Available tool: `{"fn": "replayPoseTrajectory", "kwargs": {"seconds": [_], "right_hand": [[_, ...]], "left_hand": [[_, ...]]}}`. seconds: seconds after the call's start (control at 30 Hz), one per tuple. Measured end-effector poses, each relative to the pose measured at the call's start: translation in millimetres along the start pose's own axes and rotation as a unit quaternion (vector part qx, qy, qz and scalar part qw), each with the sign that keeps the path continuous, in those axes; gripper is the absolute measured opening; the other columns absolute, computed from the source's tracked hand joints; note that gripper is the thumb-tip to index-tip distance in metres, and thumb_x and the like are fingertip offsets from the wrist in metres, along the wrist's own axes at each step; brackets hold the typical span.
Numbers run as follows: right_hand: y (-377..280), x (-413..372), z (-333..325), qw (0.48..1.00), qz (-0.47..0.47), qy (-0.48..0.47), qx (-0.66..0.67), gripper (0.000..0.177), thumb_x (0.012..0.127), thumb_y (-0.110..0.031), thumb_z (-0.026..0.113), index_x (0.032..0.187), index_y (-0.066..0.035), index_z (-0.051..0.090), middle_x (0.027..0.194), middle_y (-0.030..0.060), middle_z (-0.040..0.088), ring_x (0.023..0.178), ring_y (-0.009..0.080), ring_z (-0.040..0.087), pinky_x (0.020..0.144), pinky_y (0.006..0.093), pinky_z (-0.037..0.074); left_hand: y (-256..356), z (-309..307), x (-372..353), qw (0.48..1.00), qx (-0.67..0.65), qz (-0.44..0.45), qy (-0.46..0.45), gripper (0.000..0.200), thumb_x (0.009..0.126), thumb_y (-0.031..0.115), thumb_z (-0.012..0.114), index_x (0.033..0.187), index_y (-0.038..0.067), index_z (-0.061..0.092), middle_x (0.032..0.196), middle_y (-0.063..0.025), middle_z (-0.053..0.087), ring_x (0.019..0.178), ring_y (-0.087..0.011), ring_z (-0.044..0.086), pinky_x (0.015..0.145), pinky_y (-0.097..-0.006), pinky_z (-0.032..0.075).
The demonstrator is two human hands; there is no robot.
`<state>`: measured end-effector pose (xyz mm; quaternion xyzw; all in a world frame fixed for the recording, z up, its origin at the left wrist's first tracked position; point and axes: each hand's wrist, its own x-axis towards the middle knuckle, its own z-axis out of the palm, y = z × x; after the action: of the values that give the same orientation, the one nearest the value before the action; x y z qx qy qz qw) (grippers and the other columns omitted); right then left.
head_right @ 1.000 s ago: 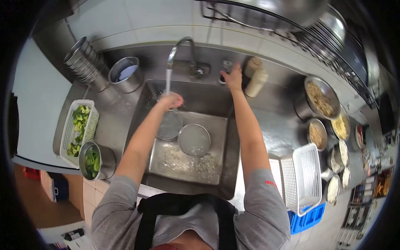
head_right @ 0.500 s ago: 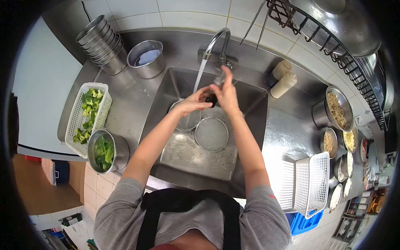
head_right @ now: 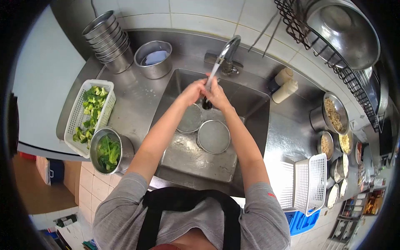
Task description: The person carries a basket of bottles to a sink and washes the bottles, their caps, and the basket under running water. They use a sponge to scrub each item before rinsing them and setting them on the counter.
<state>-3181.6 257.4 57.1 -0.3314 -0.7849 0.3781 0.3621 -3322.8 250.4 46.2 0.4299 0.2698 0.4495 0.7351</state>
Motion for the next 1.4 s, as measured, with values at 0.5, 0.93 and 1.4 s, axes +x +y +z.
{"fn": "replayPoseTrajectory", "kwargs": {"seconds": [0.5,0.93,1.4], "right_hand": [[-35.8,-34.5,-28.2,0.989,-0.015,0.088,-0.12,0.066,0.069,-0.006,0.063,0.123,-0.007,0.025,0.107,0.0229,0.048,0.1,0.0374,0.049,0.081,0.0394,0.042],[-22.4,-250.2,-65.1,0.919,0.369,0.133,0.034,0.061,0.073,-0.008,0.061,0.121,-0.01,0.023,0.109,0.0242,0.048,0.101,0.0365,0.048,0.084,0.0382,0.039],[-113.5,-296.2,-212.0,0.924,0.137,0.303,-0.188,0.062,0.072,-0.007,0.064,0.121,-0.008,0.026,0.111,0.0207,0.045,0.101,0.0345,0.049,0.085,0.0391,0.04]], "left_hand": [[-21.8,19.8,12.8,0.991,-0.112,0.019,0.066,0.046,0.083,0.041,0.047,0.116,0.01,0.047,0.105,-0.0038,0.054,0.099,-0.0178,0.047,0.083,-0.0323,0.037],[-58.4,79.9,109.8,0.874,0.48,0.006,0.074,0.046,0.073,0.028,0.062,0.109,0.0,0.052,0.094,-0.0111,0.061,0.089,-0.021,0.055,0.076,-0.0306,0.044],[-115.4,260.2,250.3,0.794,0.507,0.217,0.254,0.069,0.053,0.031,0.079,0.103,-0.002,0.044,0.1,-0.0208,0.051,0.095,-0.0331,0.05,0.083,-0.0409,0.041]]}}
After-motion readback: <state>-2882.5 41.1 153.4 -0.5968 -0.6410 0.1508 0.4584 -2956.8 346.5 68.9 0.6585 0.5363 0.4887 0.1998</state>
